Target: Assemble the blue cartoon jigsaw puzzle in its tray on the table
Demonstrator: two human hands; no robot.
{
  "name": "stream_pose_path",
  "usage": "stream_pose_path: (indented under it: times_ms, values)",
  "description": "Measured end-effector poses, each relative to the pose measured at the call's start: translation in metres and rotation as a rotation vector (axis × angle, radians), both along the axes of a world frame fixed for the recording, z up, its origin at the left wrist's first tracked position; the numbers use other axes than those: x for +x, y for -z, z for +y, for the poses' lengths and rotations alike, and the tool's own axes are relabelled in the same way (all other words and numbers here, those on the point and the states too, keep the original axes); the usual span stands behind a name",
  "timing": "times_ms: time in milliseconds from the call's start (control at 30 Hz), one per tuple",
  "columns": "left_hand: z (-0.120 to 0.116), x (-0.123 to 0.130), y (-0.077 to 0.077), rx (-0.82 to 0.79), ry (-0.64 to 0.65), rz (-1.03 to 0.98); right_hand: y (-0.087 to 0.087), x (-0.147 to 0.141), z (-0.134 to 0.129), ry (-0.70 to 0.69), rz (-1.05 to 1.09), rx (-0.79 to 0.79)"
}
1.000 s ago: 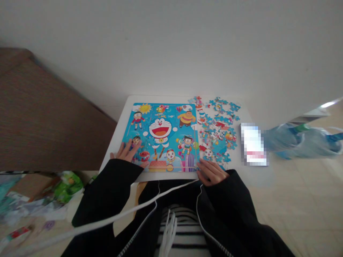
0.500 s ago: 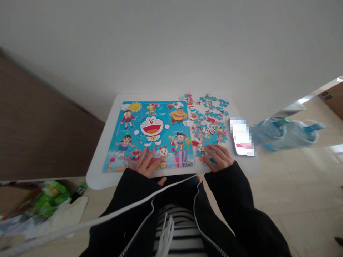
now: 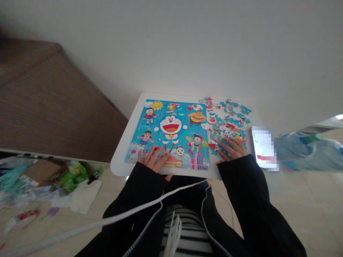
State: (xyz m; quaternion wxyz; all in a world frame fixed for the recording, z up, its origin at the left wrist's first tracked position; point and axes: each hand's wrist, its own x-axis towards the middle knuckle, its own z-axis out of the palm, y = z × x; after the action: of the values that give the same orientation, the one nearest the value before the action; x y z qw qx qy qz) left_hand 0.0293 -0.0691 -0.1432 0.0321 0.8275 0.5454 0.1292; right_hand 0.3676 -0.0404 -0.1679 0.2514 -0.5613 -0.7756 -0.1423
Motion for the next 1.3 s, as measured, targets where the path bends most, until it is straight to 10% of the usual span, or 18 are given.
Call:
stream_pose_path:
  times_ms: [267, 967, 1300]
  values:
    - [0.016, -0.038, -0.013, 0.002, -0.141, 0.06, 0.005, 0.0, 0.002, -0.019, 0.057, 0.079]
    - [0.077, -0.003, -0.008, 0.025, -0.048, -0.045, 0.005, -0.007, 0.011, 0.018, 0.117, 0.047]
    - [0.086, 0.001, 0.014, 0.248, 0.069, -0.108, -0.094, 0.026, 0.001, 0.046, 0.17, 0.05]
